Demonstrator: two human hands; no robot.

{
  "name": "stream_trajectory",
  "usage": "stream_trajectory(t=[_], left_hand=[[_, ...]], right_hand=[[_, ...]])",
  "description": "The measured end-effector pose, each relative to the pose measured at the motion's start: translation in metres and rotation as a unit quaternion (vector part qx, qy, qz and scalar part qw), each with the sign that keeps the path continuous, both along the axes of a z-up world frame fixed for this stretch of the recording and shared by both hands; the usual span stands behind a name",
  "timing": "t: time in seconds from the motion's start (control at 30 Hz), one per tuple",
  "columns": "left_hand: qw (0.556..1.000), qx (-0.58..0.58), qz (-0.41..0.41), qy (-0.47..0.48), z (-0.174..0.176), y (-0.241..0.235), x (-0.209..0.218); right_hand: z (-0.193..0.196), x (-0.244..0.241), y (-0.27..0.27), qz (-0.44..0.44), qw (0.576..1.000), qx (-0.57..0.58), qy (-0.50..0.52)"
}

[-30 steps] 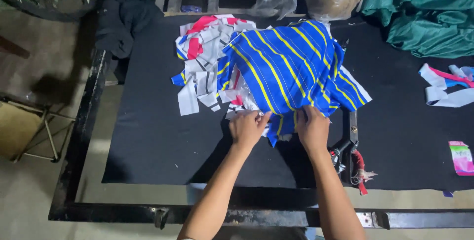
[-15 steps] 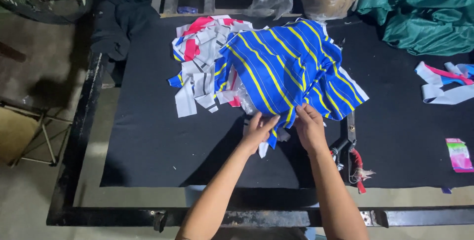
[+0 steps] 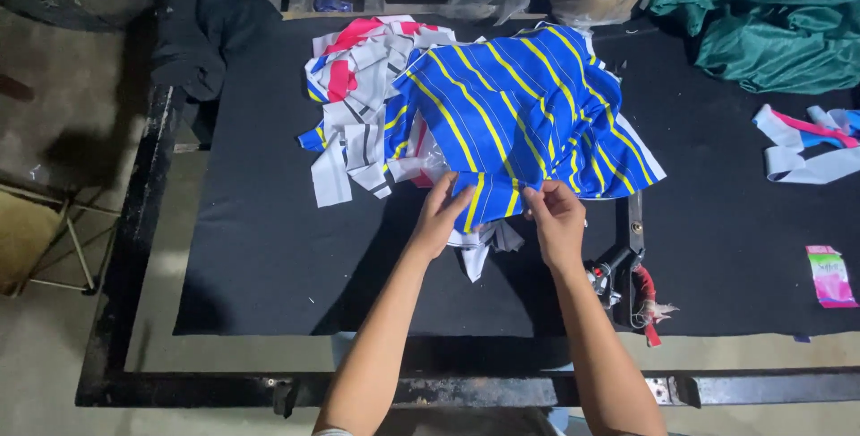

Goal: Trimming the edges of a blue and yellow striped fabric piece using large scissors on a workbench.

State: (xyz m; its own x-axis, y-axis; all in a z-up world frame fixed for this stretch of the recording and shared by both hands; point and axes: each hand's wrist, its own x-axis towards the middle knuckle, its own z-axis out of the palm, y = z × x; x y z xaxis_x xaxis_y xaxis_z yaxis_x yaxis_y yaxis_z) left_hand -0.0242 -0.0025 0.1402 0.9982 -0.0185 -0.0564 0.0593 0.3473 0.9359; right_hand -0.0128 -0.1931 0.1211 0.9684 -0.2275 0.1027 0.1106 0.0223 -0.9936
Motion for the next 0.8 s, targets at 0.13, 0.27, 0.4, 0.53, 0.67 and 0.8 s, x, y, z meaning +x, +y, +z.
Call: stream_trajectory(t=[0.13, 0.27, 0.4, 0.53, 0.67, 0.8], left_hand=[[0.989, -0.122, 0.01, 0.085, -0.011, -0.003, 0.007], [0.986, -0.137, 0.037, 0.09, -0.019, -0.001, 0.006], [0.984, -0.126, 0.01, 0.125, -0.047, -0.003, 0.011], [0.988, -0.05, 0.003, 0.144, -0.026, 0.001, 0.005], [0.992, 0.126, 0.03, -0.004, -0.08, 0.004, 0.025], [0.98, 0.152, 0.097, -0.085, -0.017, 0.009, 0.009]], right_hand=[[-0.019, 0.004, -0.009, 0.007, 1.0, 0.006, -0.028], [0.0, -0.006, 0.001, 0.053, 0.995, -0.09, 0.009], [-0.022, -0.003, -0.009, 0.115, 0.914, -0.367, -0.128], [-0.022, -0.002, -0.003, 0.104, 0.894, -0.419, -0.123], [-0.036, 0.001, -0.01, 0.028, 0.885, -0.43, -0.175], [-0.038, 0.002, -0.02, 0.044, 0.89, -0.389, -0.234]])
